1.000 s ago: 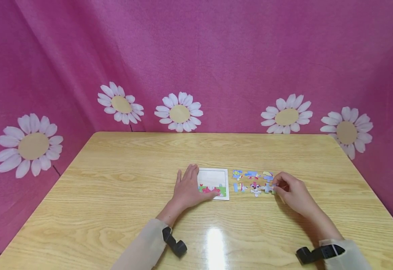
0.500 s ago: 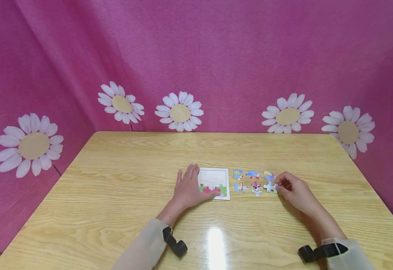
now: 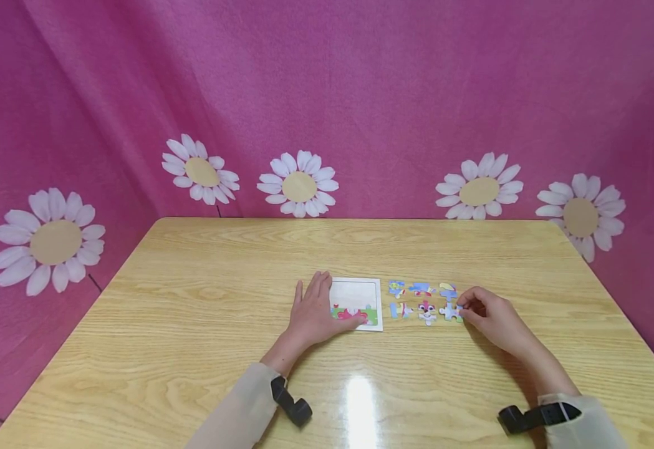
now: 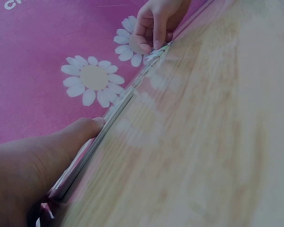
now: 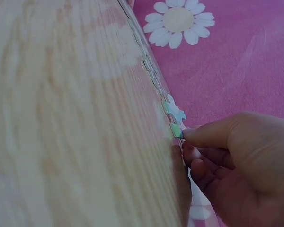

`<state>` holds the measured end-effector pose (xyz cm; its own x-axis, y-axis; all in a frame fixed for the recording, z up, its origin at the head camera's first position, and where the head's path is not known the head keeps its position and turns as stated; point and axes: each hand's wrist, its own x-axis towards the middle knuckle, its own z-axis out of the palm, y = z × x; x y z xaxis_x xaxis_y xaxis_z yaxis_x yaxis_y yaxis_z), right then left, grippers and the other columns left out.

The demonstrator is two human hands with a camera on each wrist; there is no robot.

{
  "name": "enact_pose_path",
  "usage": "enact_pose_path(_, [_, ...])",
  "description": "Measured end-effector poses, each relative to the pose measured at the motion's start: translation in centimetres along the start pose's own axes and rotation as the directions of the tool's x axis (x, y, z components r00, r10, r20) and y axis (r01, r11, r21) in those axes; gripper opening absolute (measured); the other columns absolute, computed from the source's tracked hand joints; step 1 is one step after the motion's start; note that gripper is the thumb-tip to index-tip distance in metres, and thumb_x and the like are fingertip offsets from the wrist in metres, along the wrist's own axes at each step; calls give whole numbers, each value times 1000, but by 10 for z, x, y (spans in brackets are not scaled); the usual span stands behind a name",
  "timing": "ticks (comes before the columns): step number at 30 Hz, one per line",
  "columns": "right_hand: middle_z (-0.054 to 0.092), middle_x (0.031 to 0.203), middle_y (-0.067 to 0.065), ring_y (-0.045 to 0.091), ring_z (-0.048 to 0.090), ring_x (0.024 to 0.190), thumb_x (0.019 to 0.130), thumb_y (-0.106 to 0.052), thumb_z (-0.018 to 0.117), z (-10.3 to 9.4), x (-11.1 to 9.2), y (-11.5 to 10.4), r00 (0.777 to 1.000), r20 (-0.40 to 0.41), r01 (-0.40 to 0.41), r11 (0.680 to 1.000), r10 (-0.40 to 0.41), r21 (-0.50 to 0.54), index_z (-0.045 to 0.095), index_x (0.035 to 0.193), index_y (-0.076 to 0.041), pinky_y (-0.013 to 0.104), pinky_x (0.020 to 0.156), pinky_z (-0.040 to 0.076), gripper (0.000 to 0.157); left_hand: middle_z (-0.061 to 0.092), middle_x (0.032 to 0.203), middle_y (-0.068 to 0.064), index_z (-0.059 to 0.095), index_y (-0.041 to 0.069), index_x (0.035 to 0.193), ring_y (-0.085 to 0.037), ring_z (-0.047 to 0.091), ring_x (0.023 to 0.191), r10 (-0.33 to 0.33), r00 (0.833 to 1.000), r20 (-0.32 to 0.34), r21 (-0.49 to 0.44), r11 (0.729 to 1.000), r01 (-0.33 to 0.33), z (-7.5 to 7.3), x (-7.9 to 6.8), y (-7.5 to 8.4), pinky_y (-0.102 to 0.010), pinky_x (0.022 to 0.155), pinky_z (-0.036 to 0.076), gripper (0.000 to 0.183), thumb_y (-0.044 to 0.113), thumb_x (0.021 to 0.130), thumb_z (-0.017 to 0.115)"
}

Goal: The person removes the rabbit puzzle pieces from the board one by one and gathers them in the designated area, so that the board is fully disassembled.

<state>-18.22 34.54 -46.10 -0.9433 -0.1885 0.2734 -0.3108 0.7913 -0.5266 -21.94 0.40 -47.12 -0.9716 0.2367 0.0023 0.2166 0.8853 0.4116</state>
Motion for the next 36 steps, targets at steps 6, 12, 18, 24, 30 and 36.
enact_pose_path(6, [65, 84, 2, -11, 48, 72, 85, 2, 70, -1, 0, -1, 1000, 0, 9, 1000, -9, 6, 63, 93, -5, 14, 60, 44, 14, 26, 163, -3, 24, 10, 155, -18, 12, 155, -2, 1000, 2, -6, 1000, 2, 0, 0, 0, -49, 127, 3, 113, 77, 72, 63])
enact_pose_path(12, [64, 87, 5, -8, 46, 70, 90, -4, 67, -2, 2, -7, 1000, 7, -19, 1000, 19, 22, 62, 96, -4, 17, 56, 42, 9, 26, 163, -3, 24, 10, 155, -18, 13, 155, 0, 1000, -2, -19, 1000, 0, -1, 0, 0, -49, 127, 2, 114, 77, 72, 64])
enact_pose_path(18, [62, 86, 5, -6, 48, 69, 91, -4, 66, 5, 10, -26, 1000, -4, 3, 999, -3, 54, 61, 98, -4, 18, 54, 44, 8, 26, 163, -4, 24, 10, 155, -18, 13, 155, 0, 1000, 1, -22, 1000, 0, -2, 0, -1, -49, 127, 2, 114, 77, 72, 63])
enact_pose_path(24, [62, 85, 2, -5, 50, 72, 90, -1, 66, 22, 21, -47, 996, 12, 87, 989, -89, 118, 62, 95, -6, 17, 58, 47, 9, 27, 163, -4, 24, 10, 155, -18, 14, 154, 1, 1000, 16, -33, 999, -1, -5, -1, -2, -48, 127, 4, 114, 78, 72, 61])
enact_pose_path(30, [61, 86, 1, -3, 50, 73, 91, -2, 66, 40, 34, -67, 990, 67, 109, 976, -123, 190, 63, 95, -7, 18, 60, 46, 7, 23, 164, -3, 22, 11, 156, -18, 13, 154, 34, 997, 73, -58, 998, -30, -11, 1, -9, -47, 127, 4, 115, 79, 72, 61])
enact_pose_path(36, [59, 83, -1, -1, 49, 72, 90, -1, 66, 58, 44, -86, 980, 103, 140, 961, -169, 239, 62, 93, -7, 18, 60, 45, 9, 25, 164, -2, 25, 11, 155, -17, 16, 154, 120, 981, 156, -53, 992, -113, -25, 3, -21, -47, 127, 10, 108, 71, 75, 65])
